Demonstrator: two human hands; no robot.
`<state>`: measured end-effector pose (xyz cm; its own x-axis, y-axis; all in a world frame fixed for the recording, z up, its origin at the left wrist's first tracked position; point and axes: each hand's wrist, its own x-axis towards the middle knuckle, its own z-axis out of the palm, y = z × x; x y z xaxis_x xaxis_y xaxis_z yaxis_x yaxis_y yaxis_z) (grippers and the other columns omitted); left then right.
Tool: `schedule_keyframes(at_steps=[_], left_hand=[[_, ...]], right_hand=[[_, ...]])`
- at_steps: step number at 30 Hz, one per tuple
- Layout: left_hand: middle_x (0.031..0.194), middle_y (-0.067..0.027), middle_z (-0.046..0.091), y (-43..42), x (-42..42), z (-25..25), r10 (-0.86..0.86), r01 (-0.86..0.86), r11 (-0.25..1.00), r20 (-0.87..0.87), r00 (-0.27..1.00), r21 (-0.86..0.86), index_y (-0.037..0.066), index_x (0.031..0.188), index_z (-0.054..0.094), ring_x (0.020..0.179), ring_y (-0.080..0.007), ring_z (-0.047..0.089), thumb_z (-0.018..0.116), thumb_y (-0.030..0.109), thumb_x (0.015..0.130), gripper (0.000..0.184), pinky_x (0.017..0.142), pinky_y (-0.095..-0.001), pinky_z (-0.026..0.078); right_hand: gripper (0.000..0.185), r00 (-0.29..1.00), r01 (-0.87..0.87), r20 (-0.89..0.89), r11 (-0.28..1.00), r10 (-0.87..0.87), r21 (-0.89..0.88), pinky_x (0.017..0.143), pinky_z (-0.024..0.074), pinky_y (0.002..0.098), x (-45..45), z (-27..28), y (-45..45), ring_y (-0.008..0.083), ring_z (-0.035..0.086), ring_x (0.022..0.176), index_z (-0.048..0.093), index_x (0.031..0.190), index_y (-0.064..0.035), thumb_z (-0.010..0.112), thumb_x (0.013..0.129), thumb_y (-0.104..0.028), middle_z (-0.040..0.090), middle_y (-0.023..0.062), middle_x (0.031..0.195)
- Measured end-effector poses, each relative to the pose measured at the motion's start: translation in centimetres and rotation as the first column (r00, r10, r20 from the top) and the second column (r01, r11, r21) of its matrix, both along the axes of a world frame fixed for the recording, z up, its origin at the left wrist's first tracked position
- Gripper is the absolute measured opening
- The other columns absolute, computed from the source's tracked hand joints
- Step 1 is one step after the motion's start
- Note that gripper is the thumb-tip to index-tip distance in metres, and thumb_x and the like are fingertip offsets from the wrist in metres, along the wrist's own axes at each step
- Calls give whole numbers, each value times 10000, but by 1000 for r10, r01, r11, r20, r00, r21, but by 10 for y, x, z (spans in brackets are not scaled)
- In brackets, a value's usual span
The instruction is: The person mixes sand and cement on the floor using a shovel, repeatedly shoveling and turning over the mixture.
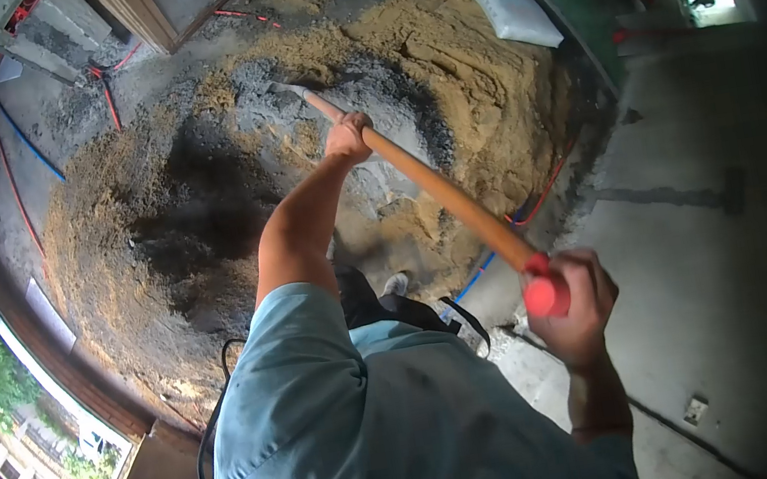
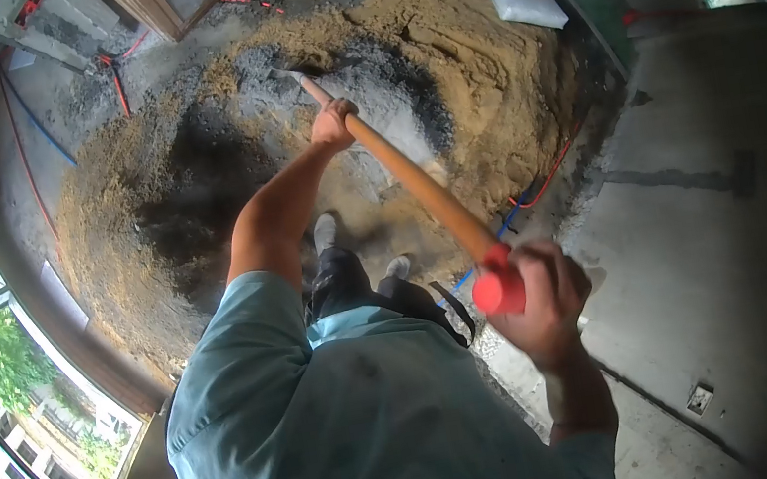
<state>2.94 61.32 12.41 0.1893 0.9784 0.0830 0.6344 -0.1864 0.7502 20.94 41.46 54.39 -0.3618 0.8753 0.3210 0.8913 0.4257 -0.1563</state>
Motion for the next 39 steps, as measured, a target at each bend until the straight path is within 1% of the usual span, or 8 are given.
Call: schedule_keyframes(at_steps=[18,21,28,31,33,35,37,39], left_hand=[[839,-100,567,-105,23,35,41,-40,988,-4,999,152,78,791,569,856,-315,520,585,153,659,152,797,-385,402],[860,-110,562,-130,31,53,46,-47,995,11,999,86,73,802,573,884,-322,505,583,145,650,168,801,-393,405],[928,-84,542,-177,52,29,-175,175,984,-34,984,-9,102,826,574,957,-307,482,587,145,637,194,855,-420,388],[950,-79,541,-167,53,31,-538,552,834,-244,806,-16,102,826,578,1005,-296,473,604,150,623,210,914,-402,371],[963,-84,535,-163,63,37,-481,470,877,-192,855,-104,91,785,595,999,-279,487,644,179,588,221,927,-363,371],[848,-108,534,-166,84,11,-639,657,745,-160,753,113,101,712,567,835,-306,529,662,209,554,214,753,-406,449],[730,-89,521,-182,134,44,-661,671,723,-120,741,164,106,624,506,686,-269,529,672,211,536,216,634,-370,442],[666,-98,537,-203,177,94,-783,788,608,-88,615,95,106,609,533,684,-275,553,672,210,538,187,630,-385,442]], right_hand=[[329,999,18,-27,997,-20,-76,493,430,333,43,37,-57,251,548,586,548,823,-32,757,607,-167,557,107,761],[303,996,84,-5,993,-84,-81,590,420,326,50,44,-80,246,544,655,548,805,-59,757,604,-147,573,102,759],[316,982,162,-84,983,-168,-83,468,437,327,92,49,-128,219,543,525,563,781,-62,764,590,-215,558,66,691],[297,971,220,-92,975,-219,10,516,454,335,103,63,-156,220,543,547,572,785,-72,760,611,-223,568,64,701],[265,923,366,-156,926,-351,86,562,466,347,109,71,-187,224,553,585,579,788,-45,753,644,-183,574,87,693],[294,840,539,-128,837,-527,95,697,470,381,115,83,-228,298,564,771,558,896,8,718,711,-155,572,171,823],[210,730,653,-338,752,-594,90,736,461,407,154,89,-290,278,554,798,545,910,36,612,751,-84,570,178,839],[235,493,870,-331,457,-805,185,789,442,389,170,102,-350,267,546,815,529,941,59,597,785,-103,564,153,887]])
